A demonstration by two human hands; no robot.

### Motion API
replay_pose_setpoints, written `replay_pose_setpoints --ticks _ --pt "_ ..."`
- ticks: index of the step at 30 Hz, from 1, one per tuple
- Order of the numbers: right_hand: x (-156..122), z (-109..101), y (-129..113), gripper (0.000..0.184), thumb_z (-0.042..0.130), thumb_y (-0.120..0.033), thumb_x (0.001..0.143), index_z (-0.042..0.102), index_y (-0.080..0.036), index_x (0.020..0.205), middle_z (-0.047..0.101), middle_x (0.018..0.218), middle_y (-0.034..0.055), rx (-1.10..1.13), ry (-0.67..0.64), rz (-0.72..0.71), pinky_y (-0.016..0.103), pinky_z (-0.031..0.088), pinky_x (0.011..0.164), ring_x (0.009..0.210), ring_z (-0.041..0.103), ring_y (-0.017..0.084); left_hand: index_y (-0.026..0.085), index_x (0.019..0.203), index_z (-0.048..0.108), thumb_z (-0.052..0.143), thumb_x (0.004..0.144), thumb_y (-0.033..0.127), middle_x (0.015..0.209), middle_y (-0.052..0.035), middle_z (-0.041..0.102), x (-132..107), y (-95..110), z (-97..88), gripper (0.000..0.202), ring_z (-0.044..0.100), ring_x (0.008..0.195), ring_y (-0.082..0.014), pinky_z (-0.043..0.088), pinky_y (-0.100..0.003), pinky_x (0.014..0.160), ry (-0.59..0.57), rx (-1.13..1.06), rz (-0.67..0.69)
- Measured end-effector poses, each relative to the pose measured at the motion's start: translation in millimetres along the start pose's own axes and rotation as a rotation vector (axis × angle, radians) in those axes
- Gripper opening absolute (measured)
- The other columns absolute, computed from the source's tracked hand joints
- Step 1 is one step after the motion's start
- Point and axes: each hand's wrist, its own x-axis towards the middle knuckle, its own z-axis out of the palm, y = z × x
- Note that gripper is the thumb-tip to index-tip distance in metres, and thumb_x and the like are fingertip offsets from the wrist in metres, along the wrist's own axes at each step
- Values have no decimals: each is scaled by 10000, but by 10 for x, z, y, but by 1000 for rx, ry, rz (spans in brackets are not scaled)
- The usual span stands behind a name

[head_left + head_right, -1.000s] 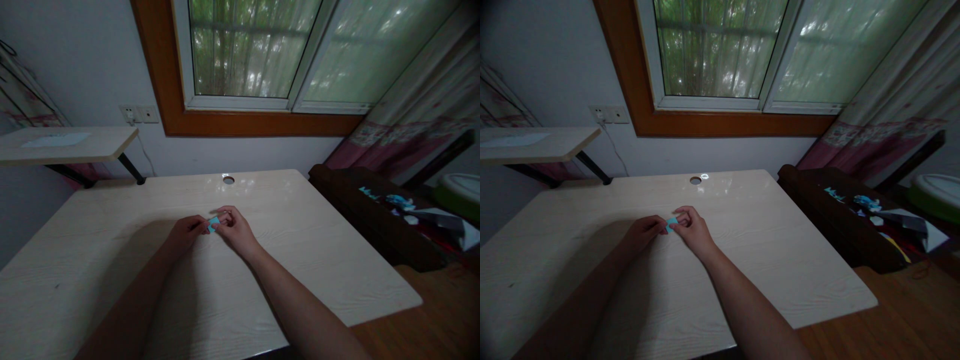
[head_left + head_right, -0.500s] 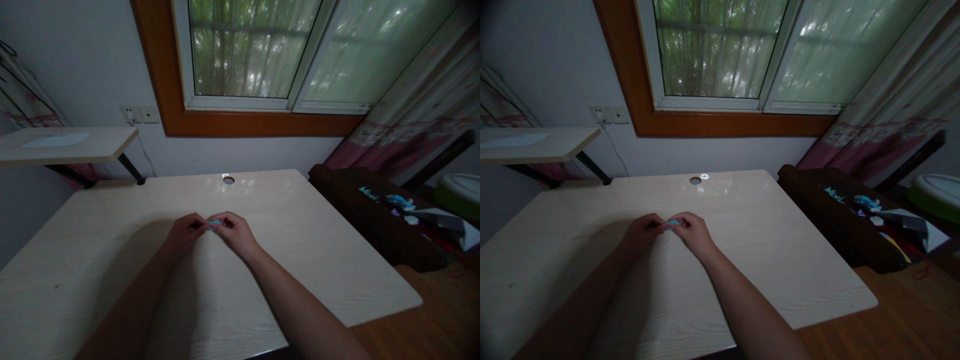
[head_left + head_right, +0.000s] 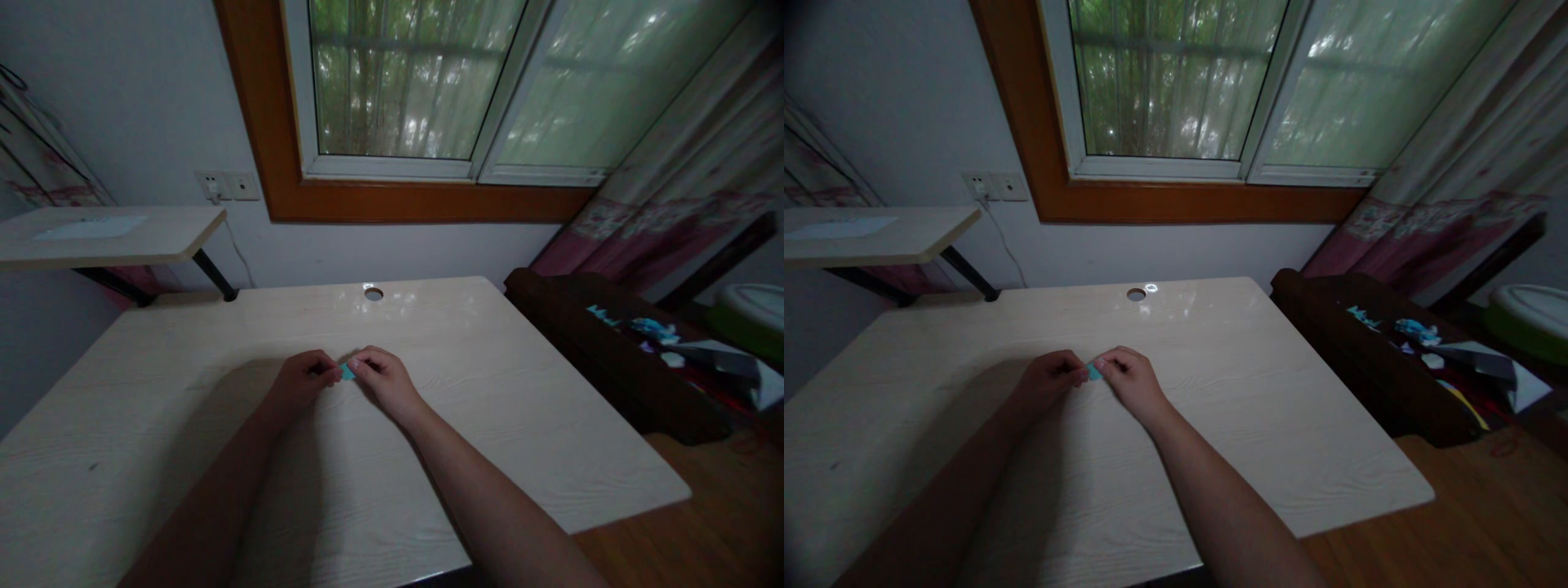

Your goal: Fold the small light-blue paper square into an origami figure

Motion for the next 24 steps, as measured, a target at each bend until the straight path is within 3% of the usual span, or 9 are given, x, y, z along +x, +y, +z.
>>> replay_pose_setpoints --ticks 8,17,24 --pt "6 -21 -30 213 632 -378 880 755 -206 854 664 804 33 22 31 19 287 455 747 789 603 169 166 782 672 664 825 390 700 -7 645 20 86 5 228 575 679 -143 444 -249 659 -4 8 1" --pt "20 -23 -36 173 668 -373 857 762 -231 826 585 775 18 26 30 3 287 442 712 762 560 158 175 802 685 622 867 397 788 -33 628 59 53 10 239 582 752 -152 464 -257 710 -60 102 191" --pt "15 4 8 138 684 -336 842 720 -211 796 525 748 1 -27 46 -27 259 399 635 693 505 138 173 830 656 629 865 395 776 -16 650 34 42 16 226 599 713 -135 488 -248 684 55 27 98"
